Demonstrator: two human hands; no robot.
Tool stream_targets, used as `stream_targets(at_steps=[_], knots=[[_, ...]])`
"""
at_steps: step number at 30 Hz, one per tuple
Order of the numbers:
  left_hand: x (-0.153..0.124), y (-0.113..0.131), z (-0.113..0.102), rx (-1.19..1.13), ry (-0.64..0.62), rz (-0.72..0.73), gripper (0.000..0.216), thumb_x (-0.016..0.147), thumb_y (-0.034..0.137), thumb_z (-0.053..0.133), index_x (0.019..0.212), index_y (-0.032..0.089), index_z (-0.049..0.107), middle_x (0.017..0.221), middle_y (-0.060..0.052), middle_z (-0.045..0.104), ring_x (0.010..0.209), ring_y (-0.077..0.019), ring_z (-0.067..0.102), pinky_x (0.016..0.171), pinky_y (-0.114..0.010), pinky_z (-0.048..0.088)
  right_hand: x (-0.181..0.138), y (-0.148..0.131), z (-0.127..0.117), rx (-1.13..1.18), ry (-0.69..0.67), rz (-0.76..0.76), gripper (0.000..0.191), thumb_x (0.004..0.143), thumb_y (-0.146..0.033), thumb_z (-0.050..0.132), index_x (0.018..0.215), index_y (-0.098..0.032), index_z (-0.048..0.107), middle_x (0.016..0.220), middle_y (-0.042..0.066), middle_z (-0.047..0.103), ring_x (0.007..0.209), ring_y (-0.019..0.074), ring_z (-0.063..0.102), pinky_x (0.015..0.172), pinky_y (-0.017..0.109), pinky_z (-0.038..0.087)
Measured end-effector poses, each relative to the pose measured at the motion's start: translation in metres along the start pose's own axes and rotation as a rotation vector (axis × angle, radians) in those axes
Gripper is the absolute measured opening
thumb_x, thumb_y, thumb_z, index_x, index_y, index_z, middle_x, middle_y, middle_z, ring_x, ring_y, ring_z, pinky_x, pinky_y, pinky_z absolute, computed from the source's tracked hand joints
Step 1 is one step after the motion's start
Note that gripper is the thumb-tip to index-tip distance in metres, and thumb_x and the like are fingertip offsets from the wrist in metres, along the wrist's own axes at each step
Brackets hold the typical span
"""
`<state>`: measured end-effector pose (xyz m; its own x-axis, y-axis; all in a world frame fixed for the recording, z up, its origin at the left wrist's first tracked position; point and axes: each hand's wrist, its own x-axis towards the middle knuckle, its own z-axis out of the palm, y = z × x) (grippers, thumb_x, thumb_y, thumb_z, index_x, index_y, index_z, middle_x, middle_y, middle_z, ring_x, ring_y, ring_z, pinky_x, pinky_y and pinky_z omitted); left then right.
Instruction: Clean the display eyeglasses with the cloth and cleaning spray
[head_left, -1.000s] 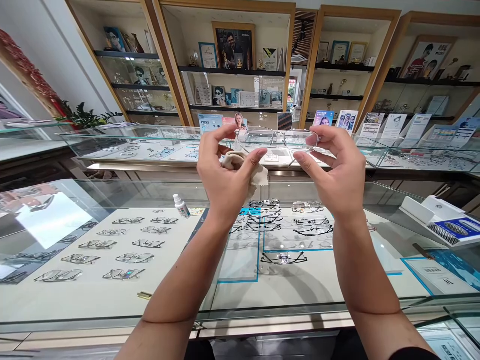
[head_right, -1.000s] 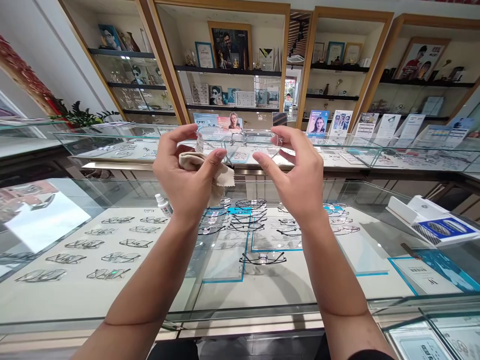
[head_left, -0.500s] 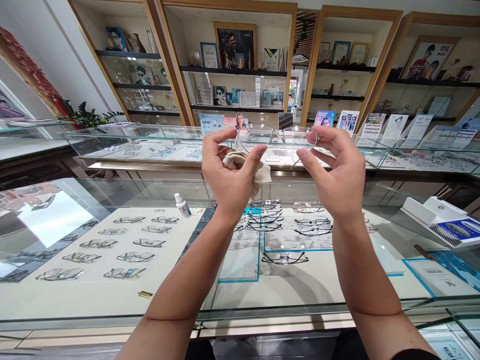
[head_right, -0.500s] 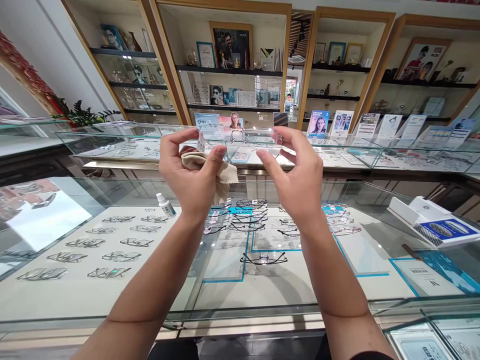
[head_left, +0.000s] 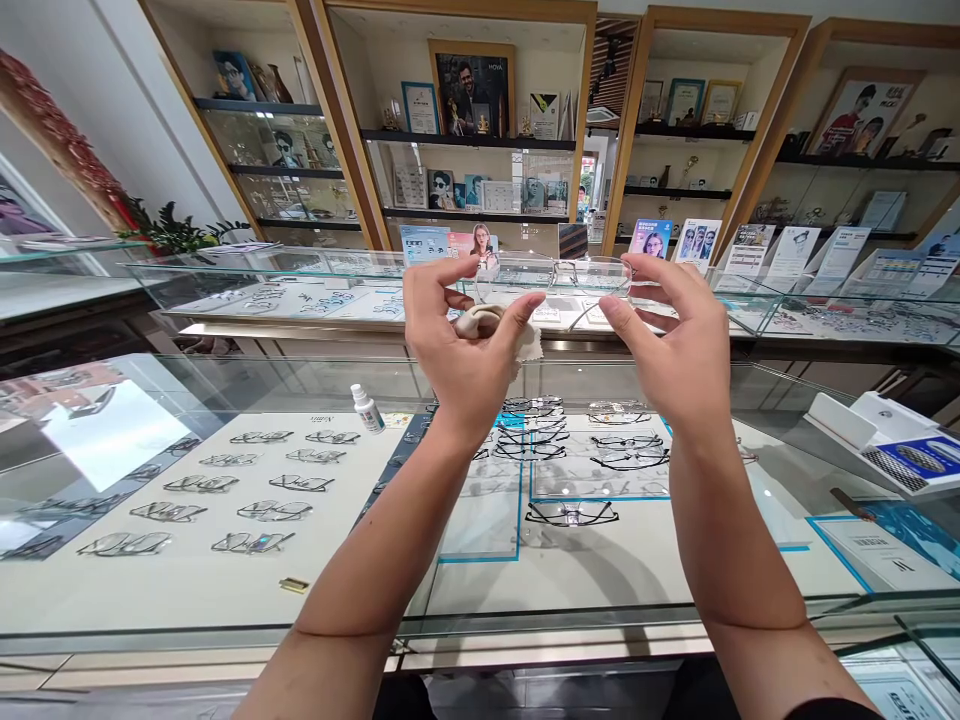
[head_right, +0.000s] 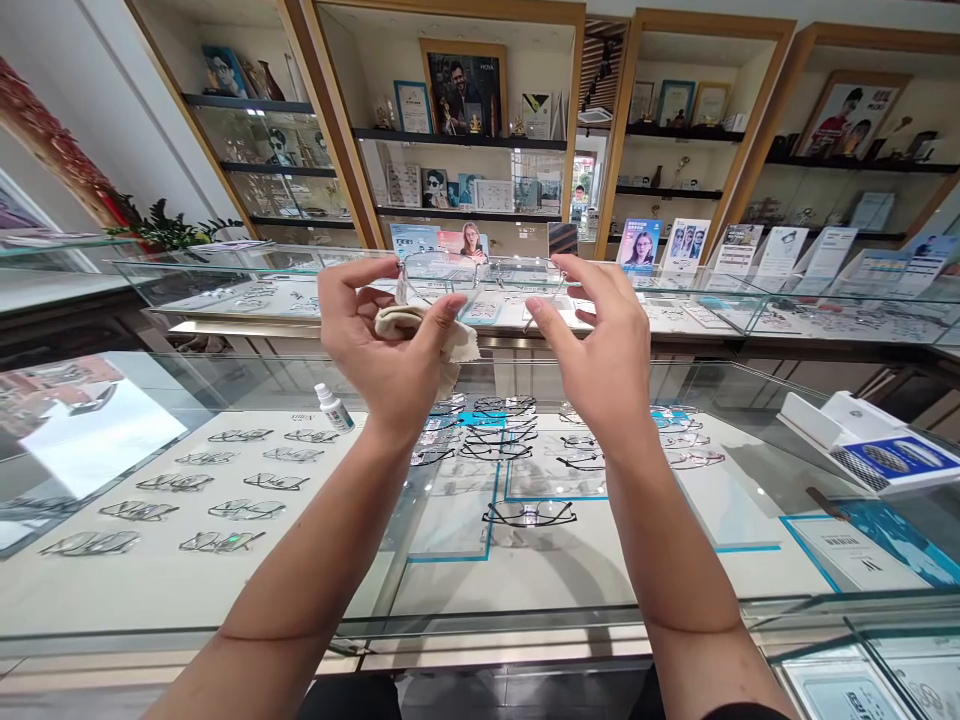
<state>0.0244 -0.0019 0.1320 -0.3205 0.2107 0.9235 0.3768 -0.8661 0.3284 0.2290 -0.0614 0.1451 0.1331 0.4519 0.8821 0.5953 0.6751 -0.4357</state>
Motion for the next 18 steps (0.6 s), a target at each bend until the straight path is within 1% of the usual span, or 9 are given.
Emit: stream_targets(at_steps=[4, 10, 14, 18], knots=[[-0.0002, 0.0031, 0.0002, 0.061, 0.025, 0.031, 0.048, 0.082, 0.059, 0.092, 0.117, 0.036, 0.068, 0.124, -0.01, 0.071, 0.11, -0.0288, 0.068, 0.082, -0.047, 0.057, 0.0002, 0.0005, -0.0006, -0.032, -0.007, -0.009, 0.042, 0.099, -0.048, 0.073, 0.139, -0.036, 0.073, 0.138, 0.009, 0.071, 0.116, 0.0288, 0.075, 0.092, 0.049, 0.069], [-0.0004, 0.0014, 0.0021, -0.018, 0.043, 0.056, 0.054, 0.079, 0.058, 0.095, 0.117, 0.031, 0.068, 0.12, -0.008, 0.069, 0.107, -0.0272, 0.067, 0.087, -0.045, 0.056, 0.0001, -0.0009, -0.0007, -0.016, -0.009, 0.028, 0.043, 0.097, -0.048, 0.075, 0.138, -0.035, 0.074, 0.136, 0.009, 0.072, 0.112, 0.0283, 0.076, 0.089, 0.048, 0.068], [-0.0023, 0.0005, 0.0027, -0.014, 0.032, 0.055, 0.057, 0.08, 0.058, 0.094, 0.121, 0.03, 0.066, 0.125, -0.009, 0.066, 0.116, -0.0296, 0.065, 0.09, -0.045, 0.056, 0.0005, 0.0002, -0.0004, -0.003, -0.011, 0.053, 0.044, 0.095, -0.048, 0.077, 0.137, -0.033, 0.075, 0.136, 0.01, 0.074, 0.112, 0.0291, 0.077, 0.087, 0.048, 0.068], [-0.005, 0.0044, 0.0018, 0.009, 0.017, 0.027, 0.055, 0.082, 0.052, 0.093, 0.125, 0.033, 0.065, 0.133, -0.011, 0.065, 0.12, -0.0301, 0.064, 0.087, -0.046, 0.057, 0.0004, 0.002, -0.0002, -0.017, -0.034, 0.047, 0.046, 0.098, -0.05, 0.074, 0.141, -0.034, 0.072, 0.137, 0.01, 0.075, 0.113, 0.0298, 0.077, 0.087, 0.049, 0.068]])
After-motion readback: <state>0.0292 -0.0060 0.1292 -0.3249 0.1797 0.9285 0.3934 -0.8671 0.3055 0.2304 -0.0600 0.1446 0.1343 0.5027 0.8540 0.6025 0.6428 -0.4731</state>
